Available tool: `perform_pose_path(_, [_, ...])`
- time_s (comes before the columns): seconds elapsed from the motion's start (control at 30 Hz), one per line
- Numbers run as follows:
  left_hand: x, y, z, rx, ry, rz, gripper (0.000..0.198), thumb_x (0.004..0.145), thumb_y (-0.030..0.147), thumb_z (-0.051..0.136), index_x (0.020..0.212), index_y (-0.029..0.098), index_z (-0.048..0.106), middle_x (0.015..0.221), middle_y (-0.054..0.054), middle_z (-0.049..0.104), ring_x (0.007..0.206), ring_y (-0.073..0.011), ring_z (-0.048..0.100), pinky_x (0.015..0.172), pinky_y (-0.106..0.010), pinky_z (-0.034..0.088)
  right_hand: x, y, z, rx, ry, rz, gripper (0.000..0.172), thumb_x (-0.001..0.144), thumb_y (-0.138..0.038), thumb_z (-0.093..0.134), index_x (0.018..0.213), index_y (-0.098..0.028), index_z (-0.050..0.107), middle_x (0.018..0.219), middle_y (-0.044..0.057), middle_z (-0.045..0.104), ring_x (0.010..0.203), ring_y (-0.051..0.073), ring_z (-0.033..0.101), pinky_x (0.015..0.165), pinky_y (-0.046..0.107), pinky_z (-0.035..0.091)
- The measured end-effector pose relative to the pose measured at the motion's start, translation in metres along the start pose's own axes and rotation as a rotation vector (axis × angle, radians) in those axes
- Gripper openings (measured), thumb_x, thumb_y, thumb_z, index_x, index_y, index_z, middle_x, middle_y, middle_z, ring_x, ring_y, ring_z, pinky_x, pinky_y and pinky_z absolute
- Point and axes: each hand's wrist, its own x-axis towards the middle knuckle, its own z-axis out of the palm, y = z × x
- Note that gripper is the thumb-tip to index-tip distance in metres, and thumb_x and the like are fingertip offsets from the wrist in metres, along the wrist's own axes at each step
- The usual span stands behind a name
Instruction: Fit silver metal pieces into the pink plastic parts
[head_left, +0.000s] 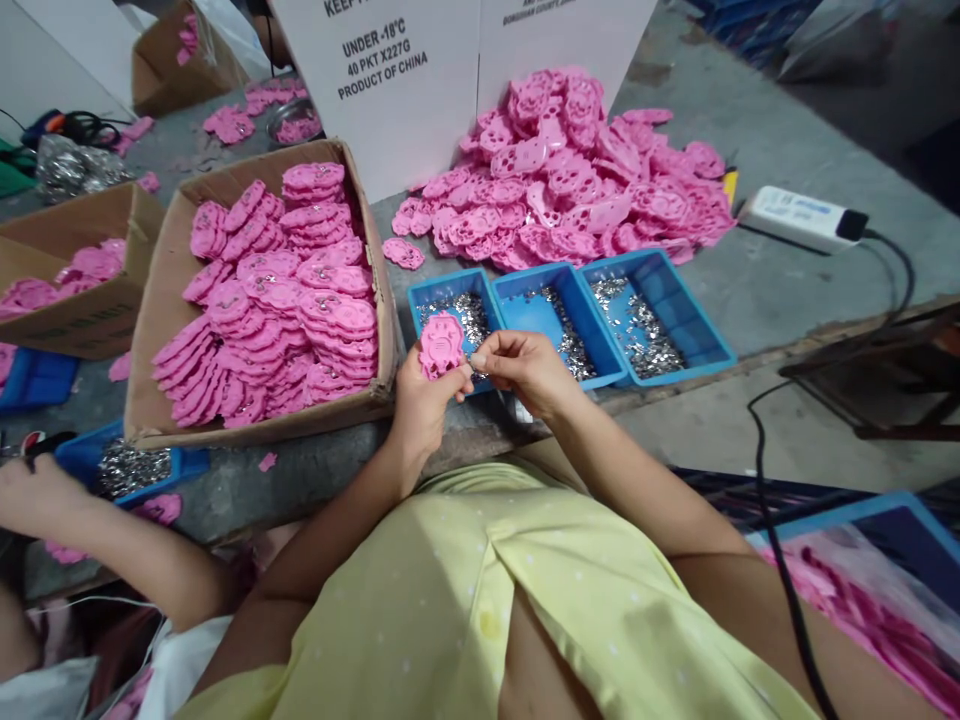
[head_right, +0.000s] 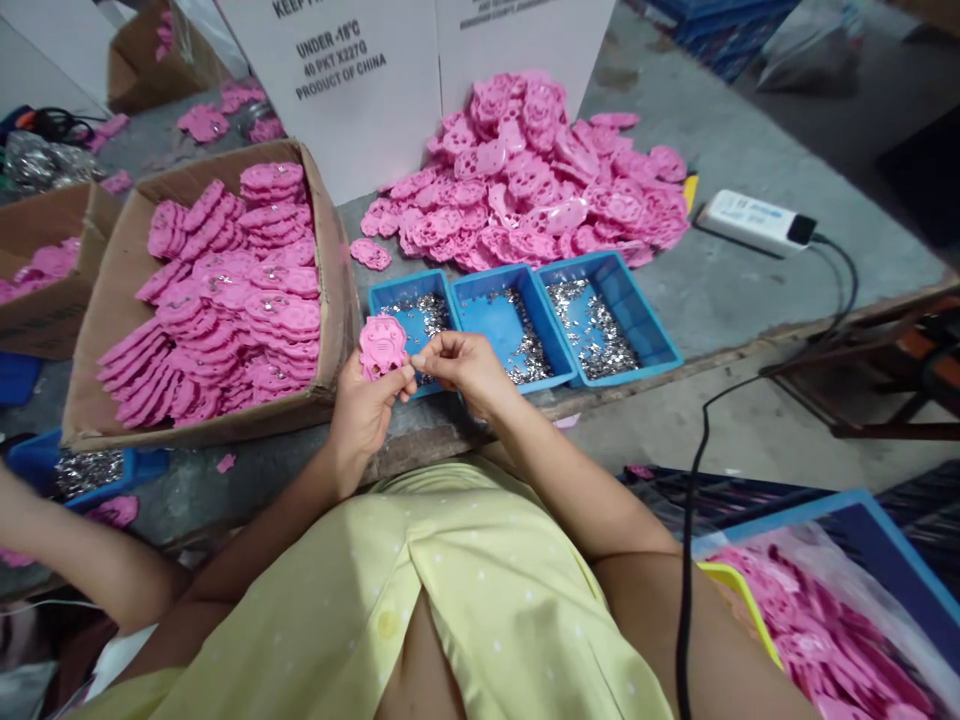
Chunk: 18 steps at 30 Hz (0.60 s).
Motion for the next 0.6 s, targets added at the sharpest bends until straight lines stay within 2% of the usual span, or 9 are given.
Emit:
perform_pose_path(0.07, [0.0, 0.003, 0.0, -0.114, -0.064, -0.108, 0.039, 0.067, 0.033, 0.085, 0.094, 0.02, 0.06, 0.075, 0.003, 0.068, 0.056, -0.0108, 0.06, 0.051, -0.023, 0.042, 0.002, 0.0, -0.004, -0.005, 0.054, -0.053, 0.053, 0.055, -0.06, 0.101, 0.066, -0.019, 0.069, 0.062, -0.001, 0.061, 0.052, 0.008, 0.039, 0.05, 0.027, 0.029])
perform_pose_path(0.13, [0.002, 0.004, -0.001, -0.214, -0.126, -0.23, 0.038, 0.078, 0.045, 0.078, 0.099, 0.019, 0.062, 0.08, -0.002, 0.071, 0.059, -0.014, 0.064, 0.05, -0.025, 0.042, 0.002, -0.001, -0.008, -0.007, 0.119, -0.129, 0.048, 0.055, -0.058, 0.101, 0.065, -0.02, 0.072, 0.075, 0.002, 0.067, 0.062, 0.012, 0.049, 0.055, 0.029, 0.037])
perform_pose_path(0.23, [0.004, 0.002, -0.001, -0.285, -0.155, -0.311, 0.035, 0.091, 0.049, 0.067, 0.101, 0.016, 0.066, 0.086, -0.006, 0.074, 0.065, -0.017, 0.067, 0.053, -0.027, 0.046, 0.001, -0.002, -0.01, -0.037, 0.184, -0.22, 0.041, 0.056, -0.053, 0.101, 0.063, -0.023, 0.075, 0.09, 0.006, 0.07, 0.091, 0.022, 0.063, 0.072, 0.034, 0.051])
perform_pose_path(0.33, [0.003, 0.0, -0.001, -0.32, -0.154, -0.277, 0.027, 0.092, 0.042, 0.072, 0.104, 0.019, 0.068, 0.1, -0.007, 0.077, 0.085, -0.0199, 0.073, 0.071, -0.031, 0.058, -0.001, 0.001, -0.008, -0.048, 0.198, -0.202, 0.038, 0.059, -0.053, 0.099, 0.064, -0.024, 0.077, 0.1, 0.009, 0.071, 0.116, 0.029, 0.063, 0.089, 0.04, 0.055])
perform_pose_path(0.43, [0.0, -0.003, -0.001, -0.335, -0.211, -0.229, 0.028, 0.09, 0.036, 0.078, 0.113, 0.023, 0.068, 0.119, -0.006, 0.076, 0.11, -0.0211, 0.071, 0.093, -0.039, 0.061, -0.004, 0.004, -0.005, -0.047, 0.219, -0.224, 0.035, 0.063, -0.05, 0.098, 0.064, -0.022, 0.077, 0.1, 0.01, 0.072, 0.125, 0.032, 0.061, 0.105, 0.047, 0.051])
perform_pose_path(0.5, [-0.002, -0.004, -0.002, -0.33, -0.278, -0.207, 0.039, 0.087, 0.035, 0.082, 0.122, 0.027, 0.068, 0.128, -0.006, 0.074, 0.119, -0.0217, 0.069, 0.102, -0.042, 0.059, -0.005, 0.005, -0.003, -0.055, 0.218, -0.269, 0.031, 0.066, -0.047, 0.096, 0.064, -0.022, 0.077, 0.097, 0.009, 0.072, 0.128, 0.032, 0.06, 0.113, 0.05, 0.046])
perform_pose_path(0.6, [-0.003, -0.007, -0.005, -0.308, -0.335, -0.168, 0.062, 0.078, 0.035, 0.091, 0.134, 0.031, 0.064, 0.137, -0.007, 0.071, 0.13, -0.0236, 0.066, 0.11, -0.045, 0.056, -0.008, 0.004, -0.002, -0.056, 0.21, -0.308, 0.028, 0.07, -0.044, 0.094, 0.065, -0.022, 0.077, 0.099, 0.009, 0.073, 0.131, 0.032, 0.058, 0.116, 0.051, 0.043])
